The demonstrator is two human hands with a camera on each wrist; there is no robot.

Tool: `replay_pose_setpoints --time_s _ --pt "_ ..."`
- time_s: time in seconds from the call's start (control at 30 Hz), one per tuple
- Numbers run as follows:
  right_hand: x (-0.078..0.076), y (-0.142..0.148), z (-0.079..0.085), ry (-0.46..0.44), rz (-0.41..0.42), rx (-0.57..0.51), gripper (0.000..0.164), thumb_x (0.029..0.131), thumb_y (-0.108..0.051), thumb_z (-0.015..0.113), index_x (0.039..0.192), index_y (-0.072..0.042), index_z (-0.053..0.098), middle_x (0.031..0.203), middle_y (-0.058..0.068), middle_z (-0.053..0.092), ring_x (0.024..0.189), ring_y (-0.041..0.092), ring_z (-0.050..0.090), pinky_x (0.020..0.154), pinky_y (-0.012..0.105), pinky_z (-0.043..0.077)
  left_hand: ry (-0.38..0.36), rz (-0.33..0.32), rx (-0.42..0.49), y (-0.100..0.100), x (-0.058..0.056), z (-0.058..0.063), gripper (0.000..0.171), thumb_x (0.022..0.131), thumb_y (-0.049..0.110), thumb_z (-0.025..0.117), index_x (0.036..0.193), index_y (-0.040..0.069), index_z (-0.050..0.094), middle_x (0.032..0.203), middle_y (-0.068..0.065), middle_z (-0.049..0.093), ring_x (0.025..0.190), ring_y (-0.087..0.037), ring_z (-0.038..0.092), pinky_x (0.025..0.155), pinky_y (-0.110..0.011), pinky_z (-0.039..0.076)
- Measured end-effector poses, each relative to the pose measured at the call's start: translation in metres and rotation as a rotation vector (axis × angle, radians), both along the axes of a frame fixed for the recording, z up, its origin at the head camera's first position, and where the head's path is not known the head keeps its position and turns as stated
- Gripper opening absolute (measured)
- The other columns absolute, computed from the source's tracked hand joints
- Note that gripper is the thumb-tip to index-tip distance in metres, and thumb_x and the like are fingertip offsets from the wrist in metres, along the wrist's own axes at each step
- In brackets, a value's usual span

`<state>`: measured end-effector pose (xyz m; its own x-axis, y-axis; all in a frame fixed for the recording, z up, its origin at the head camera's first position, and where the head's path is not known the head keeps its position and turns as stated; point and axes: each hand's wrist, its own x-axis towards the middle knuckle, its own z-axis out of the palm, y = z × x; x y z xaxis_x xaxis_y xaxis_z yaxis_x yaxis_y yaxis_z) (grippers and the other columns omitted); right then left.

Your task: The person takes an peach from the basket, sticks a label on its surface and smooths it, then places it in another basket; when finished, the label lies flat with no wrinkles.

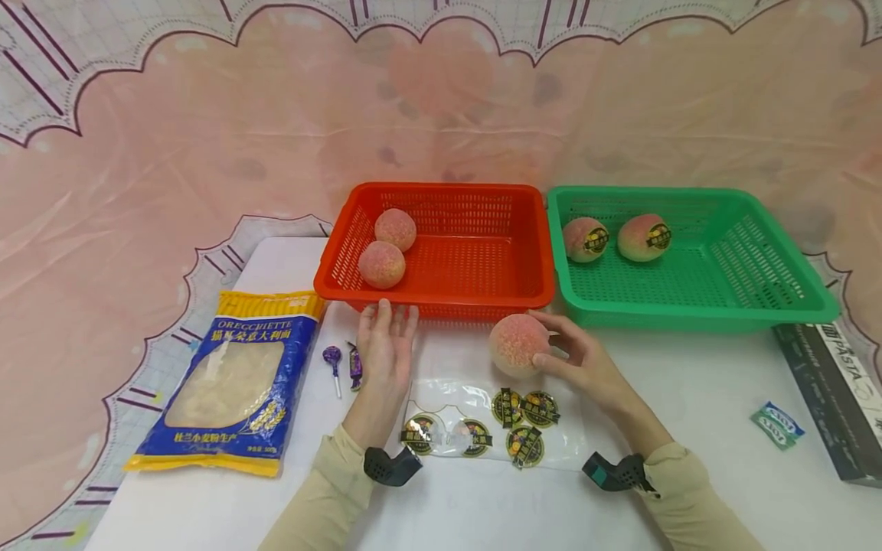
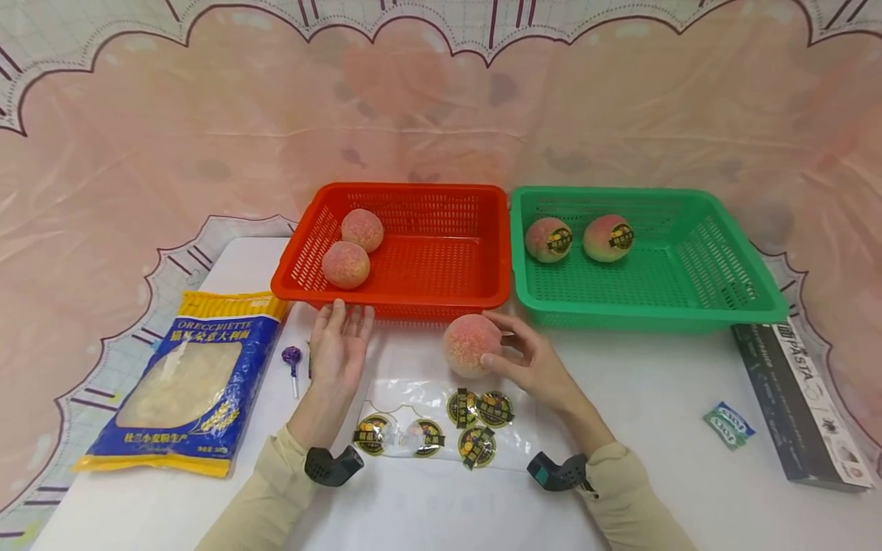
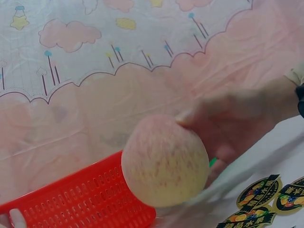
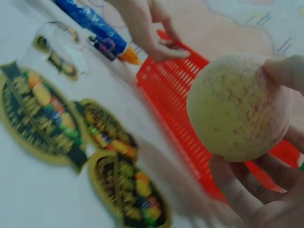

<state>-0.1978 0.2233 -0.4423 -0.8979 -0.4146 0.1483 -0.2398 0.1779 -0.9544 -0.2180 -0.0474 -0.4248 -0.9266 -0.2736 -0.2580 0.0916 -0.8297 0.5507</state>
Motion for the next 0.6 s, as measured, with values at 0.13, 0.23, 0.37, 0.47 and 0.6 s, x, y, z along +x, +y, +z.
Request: replay_pose_setpoints --time_s 0.13,0.23,0.37,0.47,0.6 --pt "-0.002 0.000 -0.012 -0.039 -0.023 0.067 0.057 0.081 -0.020 0.063 0.132 -0.024 0.038 0.132 -0.001 0.042 0.116 0.025 0.047 0.094 0.036 0.042 0.003 0.000 -0.006 0.000 -0.001 -0.001 0.007 0.090 0.017 0.049 0.094 0.014 0.045 0.111 -0.005 0.045 0.102 -0.021 0.048 0.093 -0.034 0.044" --pt "-0.003 -0.001 -0.017 -0.059 -0.013 0.074 0.058 0.081 -0.021 0.064 0.132 -0.022 0.038 0.133 0.001 0.042 0.117 0.026 0.047 0.095 0.034 0.041 0.010 0.006 -0.006 0.000 -0.001 -0.002 0.007 0.089 0.017 0.050 0.094 0.015 0.045 0.114 -0.006 0.044 0.102 -0.021 0.049 0.093 -0.034 0.044" --pt "-0.004 -0.003 -0.020 -0.077 0.015 0.047 0.057 0.081 -0.019 0.064 0.132 -0.017 0.038 0.134 0.007 0.040 0.118 0.029 0.046 0.096 0.028 0.041 0.018 0.011 -0.014 0.000 -0.002 -0.002 0.007 0.088 0.017 0.051 0.092 0.015 0.045 0.112 -0.006 0.043 0.100 -0.021 0.049 0.092 -0.034 0.045" --pt "-0.005 -0.004 -0.023 -0.081 0.023 0.051 0.056 0.082 -0.018 0.063 0.132 -0.015 0.037 0.135 0.008 0.039 0.120 0.030 0.045 0.096 0.030 0.040 0.023 0.013 -0.021 0.000 -0.003 -0.003 0.008 0.088 0.018 0.052 0.092 0.015 0.045 0.110 -0.005 0.044 0.098 -0.020 0.050 0.090 -0.033 0.046" --pt "-0.004 -0.004 -0.024 -0.106 0.032 0.071 0.057 0.083 -0.021 0.062 0.133 -0.018 0.035 0.137 0.006 0.037 0.122 0.029 0.043 0.097 0.032 0.040 0.032 0.017 -0.013 0.002 -0.002 -0.009 0.004 0.091 0.014 0.047 0.093 0.014 0.043 0.099 -0.004 0.047 0.090 -0.019 0.050 0.084 -0.030 0.048"
